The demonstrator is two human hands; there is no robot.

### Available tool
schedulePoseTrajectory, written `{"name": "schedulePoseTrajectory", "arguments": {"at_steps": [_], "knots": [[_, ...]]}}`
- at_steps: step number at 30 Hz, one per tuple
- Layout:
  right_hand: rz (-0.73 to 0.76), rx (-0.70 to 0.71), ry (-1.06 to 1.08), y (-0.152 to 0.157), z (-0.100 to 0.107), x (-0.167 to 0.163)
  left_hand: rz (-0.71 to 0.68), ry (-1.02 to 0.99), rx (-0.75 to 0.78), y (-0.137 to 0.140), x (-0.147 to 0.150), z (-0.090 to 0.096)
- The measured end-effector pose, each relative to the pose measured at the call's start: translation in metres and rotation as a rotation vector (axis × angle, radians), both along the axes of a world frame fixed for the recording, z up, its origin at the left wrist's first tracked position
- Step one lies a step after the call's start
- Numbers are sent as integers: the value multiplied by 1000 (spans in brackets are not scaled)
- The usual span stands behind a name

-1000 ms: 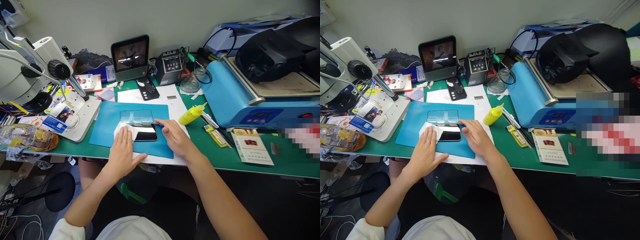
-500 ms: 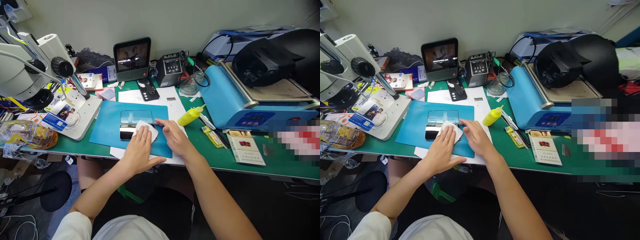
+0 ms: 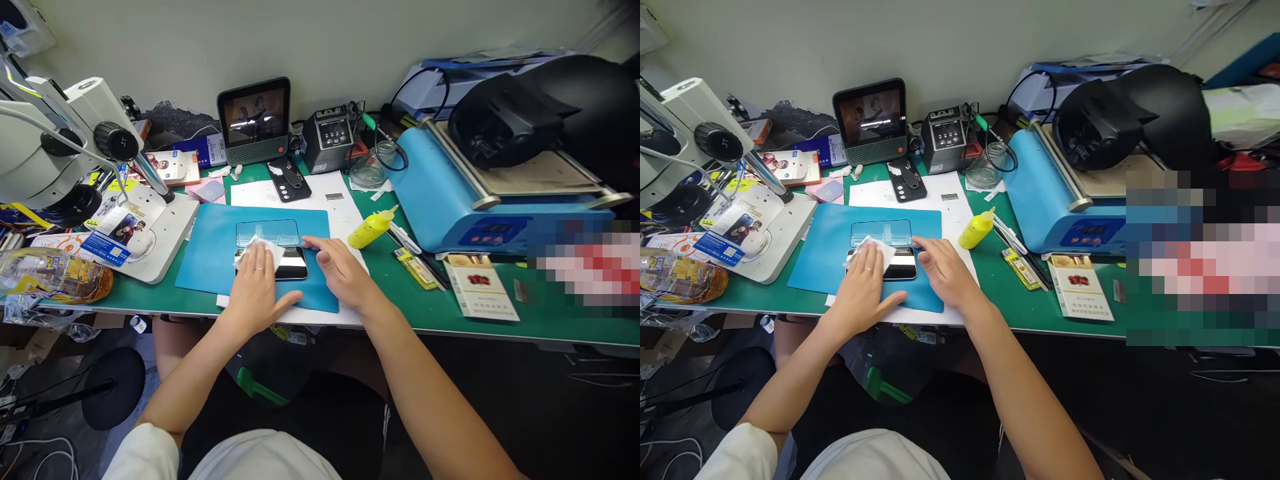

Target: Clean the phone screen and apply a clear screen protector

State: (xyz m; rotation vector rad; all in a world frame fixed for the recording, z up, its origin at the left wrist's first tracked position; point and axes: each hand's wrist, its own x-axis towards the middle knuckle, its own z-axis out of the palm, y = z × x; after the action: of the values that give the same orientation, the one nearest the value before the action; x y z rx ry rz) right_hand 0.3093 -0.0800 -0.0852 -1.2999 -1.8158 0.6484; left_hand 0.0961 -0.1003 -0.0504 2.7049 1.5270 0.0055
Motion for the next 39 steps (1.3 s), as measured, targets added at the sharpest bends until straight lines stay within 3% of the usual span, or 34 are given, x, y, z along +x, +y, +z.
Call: {"name": "schedulePoseTrajectory", "arguments": {"at_steps": [4,7,11,15,19,24,30,36,39], "knots": [[-12,-3,12,0,-5,1,-80,-12,-25,-3,39,-3],[-21,-5,13,-1,-6,1,-111,-11,-5,-19,44,-5],[0,-4,3,-1,-2,1,-37,9,15,-33,13,-5],[15,-12,-27,0,2,0,90,-12,72,-25,-25,-7],[11,9,-68,1,1,-2,125,-50,91,-21,-36,-11],[13,17,-75,1,-1,-4,73,-59,94,-32,-24,-13],[7,46,-65,0,-2,-4,27,-29,55,-11,4,-10],[10,29,-40,0,0,-4,-54,-24,51,-27,23,-12],[8,29,-35,0,-2,-3,-76,-23,16,-21,34,-9]]}}
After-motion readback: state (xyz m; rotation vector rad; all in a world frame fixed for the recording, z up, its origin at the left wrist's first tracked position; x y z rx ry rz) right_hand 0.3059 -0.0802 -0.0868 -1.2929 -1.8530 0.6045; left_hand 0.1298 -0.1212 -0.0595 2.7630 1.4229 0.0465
